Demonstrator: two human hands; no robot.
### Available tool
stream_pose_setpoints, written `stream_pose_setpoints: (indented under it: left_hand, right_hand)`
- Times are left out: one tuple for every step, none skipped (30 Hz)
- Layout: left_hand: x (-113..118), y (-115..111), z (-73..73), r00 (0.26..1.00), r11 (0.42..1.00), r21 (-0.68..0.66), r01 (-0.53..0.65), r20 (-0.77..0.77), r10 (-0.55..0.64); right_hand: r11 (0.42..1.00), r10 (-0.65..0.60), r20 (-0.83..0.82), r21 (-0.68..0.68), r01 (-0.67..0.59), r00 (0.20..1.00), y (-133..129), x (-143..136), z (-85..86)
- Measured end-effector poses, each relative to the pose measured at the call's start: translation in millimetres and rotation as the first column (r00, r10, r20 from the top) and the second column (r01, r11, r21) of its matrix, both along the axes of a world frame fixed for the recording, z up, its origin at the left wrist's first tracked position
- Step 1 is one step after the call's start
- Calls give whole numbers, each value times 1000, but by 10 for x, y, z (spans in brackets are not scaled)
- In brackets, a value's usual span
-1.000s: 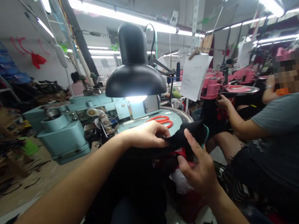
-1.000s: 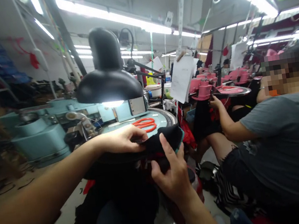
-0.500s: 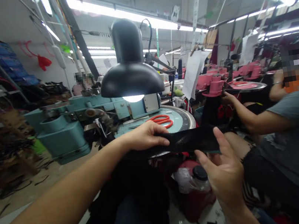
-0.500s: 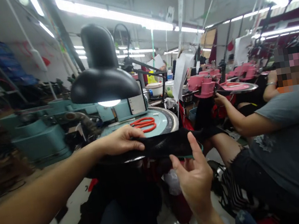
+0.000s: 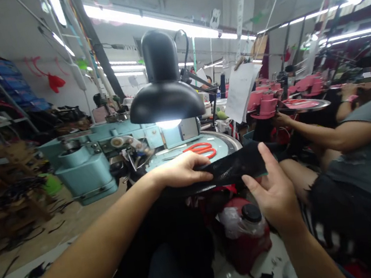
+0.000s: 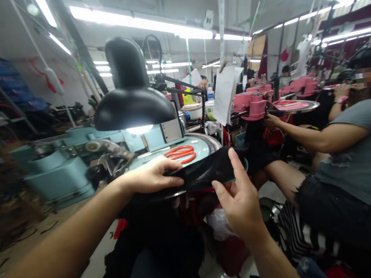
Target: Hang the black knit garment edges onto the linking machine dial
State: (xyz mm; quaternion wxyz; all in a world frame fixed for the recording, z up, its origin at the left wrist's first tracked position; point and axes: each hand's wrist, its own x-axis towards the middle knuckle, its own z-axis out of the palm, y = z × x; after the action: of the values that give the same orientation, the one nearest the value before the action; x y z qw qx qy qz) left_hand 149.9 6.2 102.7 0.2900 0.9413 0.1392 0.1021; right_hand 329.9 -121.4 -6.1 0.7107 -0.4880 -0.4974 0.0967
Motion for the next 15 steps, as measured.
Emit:
stream_pose_setpoints:
  left_hand:
    - [-6,28,-15,1000,1000,-18,19,-2,-19]
    - [-6,55,-30,999,999,-34,40,-3,-40]
    - [-4,77,-45,998,997,-49,60,-1,-60]
    - [-1,93,-58,997,995,-67,76,5,-76]
    - [0,103,-68,996,992,-85,89,11,-89]
    - [-2,107,-76,995,990,-98,98,14,-97]
    - [-6,104,-80,995,989,-105,99,18,-98]
    - [-13,96,-80,996,990,-104,94,23,-92]
    - [-20,85,-77,996,992,-95,84,28,-81]
    - [-25,73,-70,997,994,-77,72,32,-70]
    - [-27,62,-59,998,997,-54,59,35,-57]
    - [-24,53,-44,998,998,-29,49,30,-48]
    - [-14,47,-24,999,999,-6,42,16,-42]
    - [2,44,-1,999,999,12,39,-8,-39]
    - [23,44,23,999,999,25,36,-35,-35]
  right_hand:
    - [999,33,-70,-12,-33,997,-44,18,-25]
    - [999,44,-117,-11,-46,992,-91,25,-50]
    - [999,36,-145,-3,-37,989,-137,22,-70]
    - [1000,10,-158,9,-9,987,-180,10,-85]
    - [999,-26,-155,19,29,988,-216,-8,-95]
    - [997,-67,-145,24,71,987,-243,-28,-100]
    - [994,-105,-136,28,110,985,-259,-48,-104]
    - [990,-135,-130,24,139,982,-263,-66,-108]
    - [987,-157,-122,16,160,980,-254,-79,-115]
    - [984,-176,-113,7,178,978,-234,-89,-125]
    - [981,-193,-101,-1,194,976,-204,-95,-137]
    - [976,-218,-85,-3,219,972,-166,-99,-150]
    - [968,-249,-51,5,250,967,-121,-101,-160]
    - [958,-284,7,33,284,959,-73,-103,-167]
    - [949,-312,89,79,306,946,-26,-105,-167]
